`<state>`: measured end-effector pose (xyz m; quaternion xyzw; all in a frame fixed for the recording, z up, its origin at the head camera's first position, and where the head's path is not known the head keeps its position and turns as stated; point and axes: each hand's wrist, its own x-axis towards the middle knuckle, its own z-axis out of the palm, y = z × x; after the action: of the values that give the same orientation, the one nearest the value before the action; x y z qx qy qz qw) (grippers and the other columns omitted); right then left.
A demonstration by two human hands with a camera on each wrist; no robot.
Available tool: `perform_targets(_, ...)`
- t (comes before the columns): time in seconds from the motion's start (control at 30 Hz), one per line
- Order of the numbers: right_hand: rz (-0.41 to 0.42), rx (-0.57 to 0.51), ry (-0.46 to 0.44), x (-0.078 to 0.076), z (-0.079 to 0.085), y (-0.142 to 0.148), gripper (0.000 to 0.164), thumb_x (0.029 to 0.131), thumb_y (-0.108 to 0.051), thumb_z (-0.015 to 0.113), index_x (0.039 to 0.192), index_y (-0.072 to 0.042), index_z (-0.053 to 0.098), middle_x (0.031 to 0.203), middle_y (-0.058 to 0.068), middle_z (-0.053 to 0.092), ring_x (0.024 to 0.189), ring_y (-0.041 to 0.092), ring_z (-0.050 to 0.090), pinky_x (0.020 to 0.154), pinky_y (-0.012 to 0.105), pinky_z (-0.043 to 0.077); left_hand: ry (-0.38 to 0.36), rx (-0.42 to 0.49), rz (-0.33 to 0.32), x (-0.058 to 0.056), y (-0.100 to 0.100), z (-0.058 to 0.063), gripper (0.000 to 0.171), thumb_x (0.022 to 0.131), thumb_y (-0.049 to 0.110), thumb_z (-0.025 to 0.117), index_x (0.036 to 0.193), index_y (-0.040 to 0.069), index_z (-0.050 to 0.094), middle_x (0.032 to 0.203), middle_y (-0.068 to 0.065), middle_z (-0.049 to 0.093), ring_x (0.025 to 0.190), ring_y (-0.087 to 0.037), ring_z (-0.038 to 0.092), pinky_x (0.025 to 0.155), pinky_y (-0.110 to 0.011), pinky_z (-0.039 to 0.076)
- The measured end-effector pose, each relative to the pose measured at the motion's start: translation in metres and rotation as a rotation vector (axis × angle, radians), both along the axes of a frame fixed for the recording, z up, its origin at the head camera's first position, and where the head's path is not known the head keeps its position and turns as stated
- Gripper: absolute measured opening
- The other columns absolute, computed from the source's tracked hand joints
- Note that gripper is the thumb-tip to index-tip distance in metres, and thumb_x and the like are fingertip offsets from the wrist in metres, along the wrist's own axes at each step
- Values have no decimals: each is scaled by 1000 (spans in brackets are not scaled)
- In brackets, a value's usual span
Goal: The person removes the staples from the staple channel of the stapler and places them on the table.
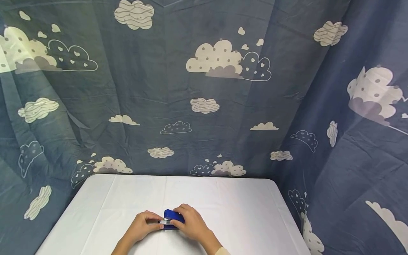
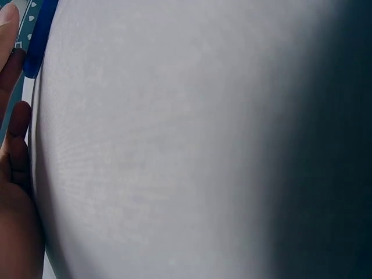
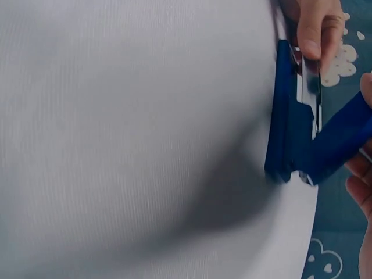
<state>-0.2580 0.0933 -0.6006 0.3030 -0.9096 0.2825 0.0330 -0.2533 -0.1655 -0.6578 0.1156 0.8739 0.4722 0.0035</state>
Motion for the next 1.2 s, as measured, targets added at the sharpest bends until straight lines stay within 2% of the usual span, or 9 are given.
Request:
perform_targets(0.3, 10, -102, -74, 1, 5, 20, 41, 100, -42, 66, 135, -21, 61, 113, -11, 66, 103, 13, 66, 92, 34, 56, -5, -11, 18, -1, 0, -1, 25, 75, 51, 88, 94, 37, 81, 96, 19, 72, 95, -1, 62, 89, -27, 50)
perform_targets(0.57, 12, -167, -54, 2, 4, 36, 35, 101, -38, 66, 128, -17, 63, 112, -8, 69, 104, 19, 68, 90, 38, 57, 0, -28, 29, -2, 2, 0, 25, 74, 52, 88, 93, 38, 81, 96, 20, 73, 95, -2, 62, 89, -28, 50)
perform_targets(0.8, -26, -154, -124, 4, 5, 53, 33, 102, -41, 63, 129, -22, 61, 114, -14, 68, 109, 9, 66, 97, 41, 55, 2, -18, 48, 3, 4, 2, 24, 73, 49, 90, 92, 37, 81, 97, 17, 74, 95, -3, 63, 89, -28, 50)
perform_targets(1.2, -38, -142, -128, 3, 1, 79, 30, 99, -43, 68, 122, -23, 64, 108, -19, 69, 109, 6, 67, 100, 43, 55, -12, -28, 47, 3, 4, 5, 23, 74, 50, 89, 92, 39, 81, 98, 19, 73, 98, -4, 63, 91, -29, 49)
